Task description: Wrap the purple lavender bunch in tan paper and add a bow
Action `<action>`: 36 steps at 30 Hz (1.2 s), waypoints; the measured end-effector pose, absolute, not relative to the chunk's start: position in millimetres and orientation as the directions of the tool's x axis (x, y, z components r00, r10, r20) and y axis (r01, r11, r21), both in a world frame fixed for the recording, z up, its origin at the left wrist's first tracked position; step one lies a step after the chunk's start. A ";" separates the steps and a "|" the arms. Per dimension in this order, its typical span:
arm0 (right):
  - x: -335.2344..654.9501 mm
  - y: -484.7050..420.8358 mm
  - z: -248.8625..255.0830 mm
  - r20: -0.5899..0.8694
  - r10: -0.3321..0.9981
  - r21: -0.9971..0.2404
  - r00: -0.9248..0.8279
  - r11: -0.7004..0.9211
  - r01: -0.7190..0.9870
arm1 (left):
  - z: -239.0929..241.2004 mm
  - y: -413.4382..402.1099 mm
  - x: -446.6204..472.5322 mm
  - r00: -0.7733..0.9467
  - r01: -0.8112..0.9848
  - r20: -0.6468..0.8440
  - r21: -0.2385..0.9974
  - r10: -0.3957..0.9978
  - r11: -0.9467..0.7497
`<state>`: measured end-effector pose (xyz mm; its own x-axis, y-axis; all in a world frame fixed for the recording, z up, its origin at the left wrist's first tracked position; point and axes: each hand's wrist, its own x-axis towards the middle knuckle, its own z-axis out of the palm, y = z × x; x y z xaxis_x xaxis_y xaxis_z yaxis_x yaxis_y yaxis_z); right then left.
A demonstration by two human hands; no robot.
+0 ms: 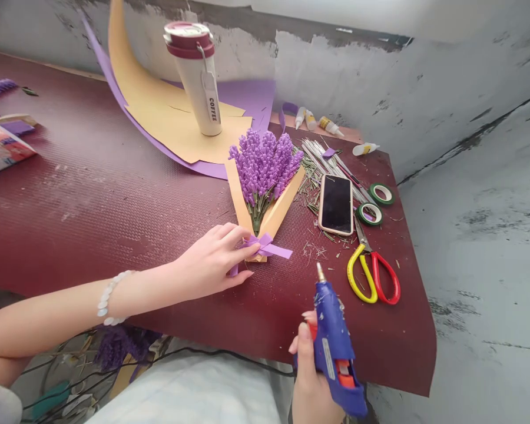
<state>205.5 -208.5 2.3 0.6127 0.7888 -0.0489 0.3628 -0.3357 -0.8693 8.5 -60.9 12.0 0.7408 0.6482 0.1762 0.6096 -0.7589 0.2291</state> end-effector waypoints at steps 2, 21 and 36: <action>216.1 -201.2 -3.9 -0.037 0.746 -0.807 0.665 -0.415 0.419 | 8.9 -65.5 8.5 0.745 0.617 0.192 0.165 0.638 -0.770; 232.8 -142.5 15.2 0.322 0.947 -0.172 -0.009 0.068 0.983 | 17.4 -80.3 23.8 0.729 0.671 0.175 0.003 0.661 -0.741; 200.4 -109.3 -3.4 0.465 0.798 -0.121 -0.384 0.487 0.865 | 4.3 -110.6 35.0 0.541 0.781 0.406 0.082 0.736 -0.619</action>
<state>200.4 -109.3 -3.4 -0.3839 0.7976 0.4654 0.8650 0.4870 -0.1211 35.0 -110.6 4.3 0.5408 0.7365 0.4064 0.7811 -0.6190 0.0824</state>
